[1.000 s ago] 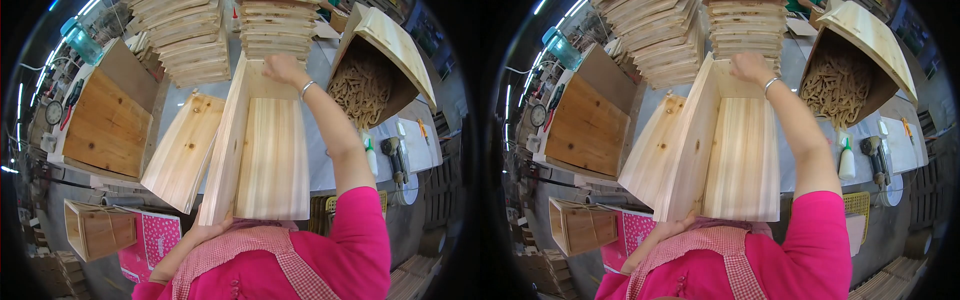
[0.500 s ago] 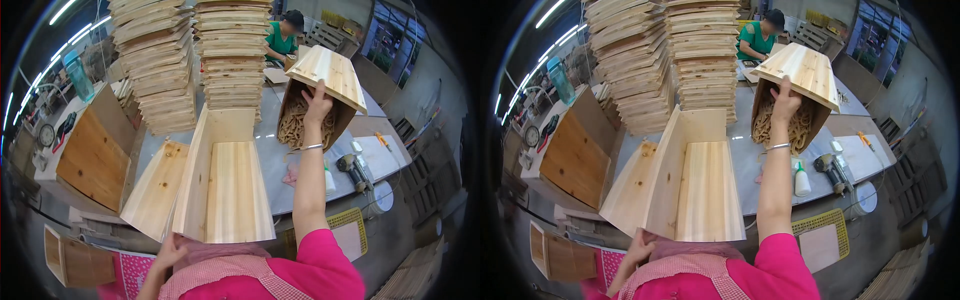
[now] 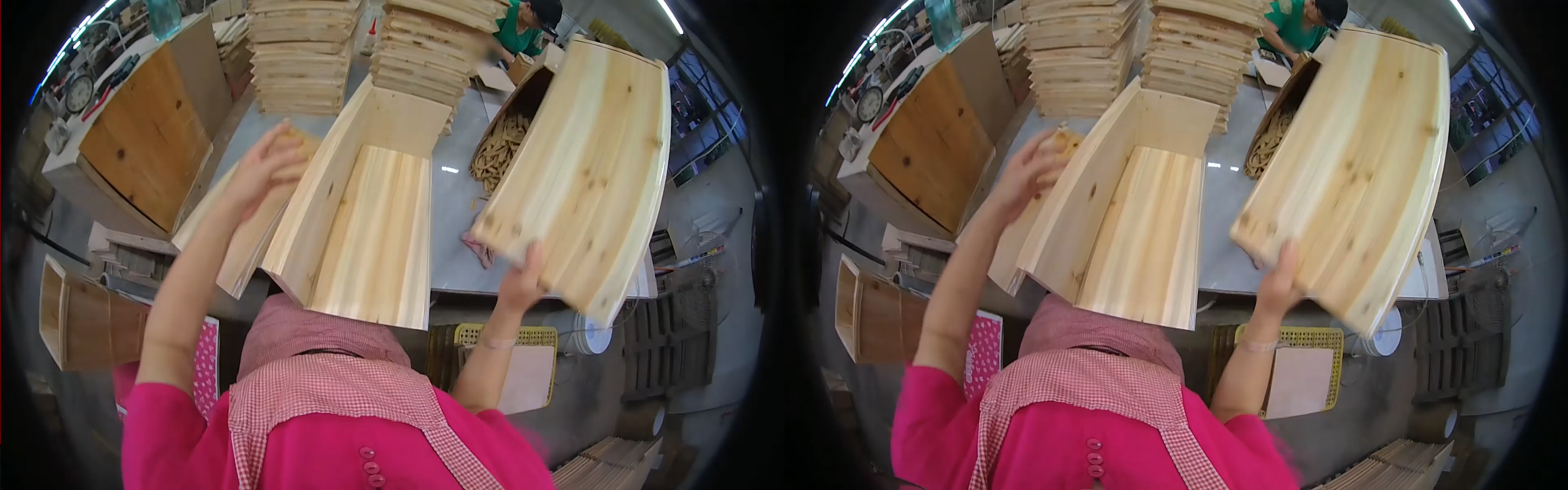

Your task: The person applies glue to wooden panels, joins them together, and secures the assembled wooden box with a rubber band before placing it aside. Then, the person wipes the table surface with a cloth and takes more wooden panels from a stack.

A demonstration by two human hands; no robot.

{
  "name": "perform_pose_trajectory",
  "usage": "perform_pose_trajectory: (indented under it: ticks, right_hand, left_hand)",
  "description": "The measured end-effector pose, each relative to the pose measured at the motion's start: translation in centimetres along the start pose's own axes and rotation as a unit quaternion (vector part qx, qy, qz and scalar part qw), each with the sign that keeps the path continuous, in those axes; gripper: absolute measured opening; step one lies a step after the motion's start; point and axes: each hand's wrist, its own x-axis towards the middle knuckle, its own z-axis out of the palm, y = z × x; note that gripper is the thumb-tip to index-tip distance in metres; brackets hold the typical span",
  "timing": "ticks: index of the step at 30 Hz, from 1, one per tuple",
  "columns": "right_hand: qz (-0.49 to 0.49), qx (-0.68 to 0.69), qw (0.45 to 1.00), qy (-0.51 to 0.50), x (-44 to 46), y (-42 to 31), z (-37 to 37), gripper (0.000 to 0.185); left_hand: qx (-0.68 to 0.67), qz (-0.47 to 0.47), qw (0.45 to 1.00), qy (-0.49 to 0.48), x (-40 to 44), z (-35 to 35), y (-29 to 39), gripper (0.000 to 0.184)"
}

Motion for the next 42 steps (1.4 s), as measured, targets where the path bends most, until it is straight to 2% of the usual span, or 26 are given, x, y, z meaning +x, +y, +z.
perform_pose_trajectory:
  ticks: [1, 2, 3, 4, 5, 7, 12, 14, 16, 21, 24, 26, 27, 29, 30, 32, 33, 35, 36, 38, 42]
  right_hand:
    - [0.045, 0.03, 0.998, 0.018, -2.8, -0.5, -2.4, 0.053]
    - [0.042, 0.008, 0.999, 0.001, -5.0, -3.2, -3.3, 0.055]
    - [0.069, -0.052, 0.995, -0.053, -7.1, -3.5, -6.7, 0.056]
    - [0.042, -0.108, 0.989, -0.093, -8.4, -6.2, -6.4, 0.056]
    - [0.047, -0.116, 0.987, -0.097, -9.9, -6.6, -7.2, 0.056]
    - [0.046, -0.238, 0.96, -0.141, -12.4, -6.4, -8.8, 0.057]
    - [0.122, -0.221, 0.951, -0.181, -13.0, -3.4, -8.4, 0.051]
    - [0.152, -0.199, 0.95, -0.188, -12.6, -2.2, -8.0, 0.047]
    - [0.172, -0.228, 0.933, -0.218, -12.2, -1.5, -7.6, 0.039]
    - [0.128, -0.234, 0.933, -0.241, -10.9, -1.1, -6.3, 0.035]
    - [0.097, -0.263, 0.915, -0.289, -10.7, -1.0, -6.2, 0.032]
    - [0.071, -0.289, 0.897, -0.325, -10.7, -1.2, -5.7, 0.031]
    - [0.084, -0.288, 0.897, -0.325, -10.8, -1.7, -5.2, 0.031]
    - [0.098, -0.289, 0.895, -0.325, -11.1, -2.1, -4.9, 0.031]
    - [0.104, -0.286, 0.897, -0.32, -11.3, -2.1, -5.0, 0.032]
    - [0.111, -0.283, 0.898, -0.318, -11.7, -2.3, -4.9, 0.033]
    - [0.116, -0.273, 0.903, -0.311, -11.8, -2.5, -4.8, 0.035]
    - [0.121, -0.264, 0.907, -0.304, -12.0, -2.7, -4.7, 0.037]
    - [0.117, -0.264, 0.907, -0.305, -12.1, -2.6, -4.8, 0.035]
    - [0.113, -0.267, 0.906, -0.308, -12.0, -2.7, -5.0, 0.034]
    - [0.121, -0.275, 0.896, -0.327, -11.9, -2.8, -5.0, 0.033]
  left_hand:
    - [-0.002, -0.004, 1.0, -0.005, 2.2, 0.0, 0.3, 0.07]
    - [-0.004, -0.01, 1.0, -0.011, 4.4, 0.0, 0.5, 0.07]
    - [0.011, -0.002, 1.0, -0.014, 6.2, 0.4, 0.7, 0.071]
    - [0.026, 0.007, 1.0, -0.017, 8.0, 0.8, 1.1, 0.072]
    - [0.057, 0.009, 0.998, -0.017, 9.9, 1.1, 1.3, 0.075]
    - [0.105, 0.01, 0.994, -0.016, 12.7, 1.9, 1.7, 0.077]
    - [0.156, -0.021, 0.987, -0.021, 18.0, 4.2, 2.0, 0.074]
    - [0.258, -0.02, 0.966, -0.012, 19.2, 5.3, 2.7, 0.073]
    - [0.284, -0.023, 0.958, -0.027, 20.6, 5.8, 3.1, 0.071]
    - [0.351, -0.042, 0.933, -0.064, 22.0, 7.4, 3.5, 0.067]
    - [0.37, -0.053, 0.926, -0.057, 23.7, 8.0, 2.8, 0.056]
    - [0.458, 0.032, 0.883, -0.092, 26.6, 8.0, 1.1, 0.042]
    - [0.456, 0.03, 0.885, -0.092, 26.5, 8.5, 1.4, 0.042]
    - [0.587, 0.03, 0.805, -0.082, 26.5, 9.2, 2.1, 0.031]
    - [0.586, 0.029, 0.806, -0.083, 27.1, 8.9, 1.3, 0.031]
    - [0.455, 0.077, 0.886, -0.047, 29.5, 7.4, -1.5, 0.028]
    - [0.454, 0.075, 0.887, -0.047, 30.8, 7.6, -2.0, 0.028]
    - [0.6, 0.008, 0.799, -0.041, 33.1, 8.4, -2.5, 0.031]
    - [0.599, 0.006, 0.799, -0.042, 33.4, 8.4, -3.0, 0.031]
    - [0.54, 0.03, 0.84, 0.052, 34.1, 8.5, -4.0, 0.027]
    - [0.58, 0.038, 0.813, 0.035, 34.5, 8.6, -3.9, 0.026]
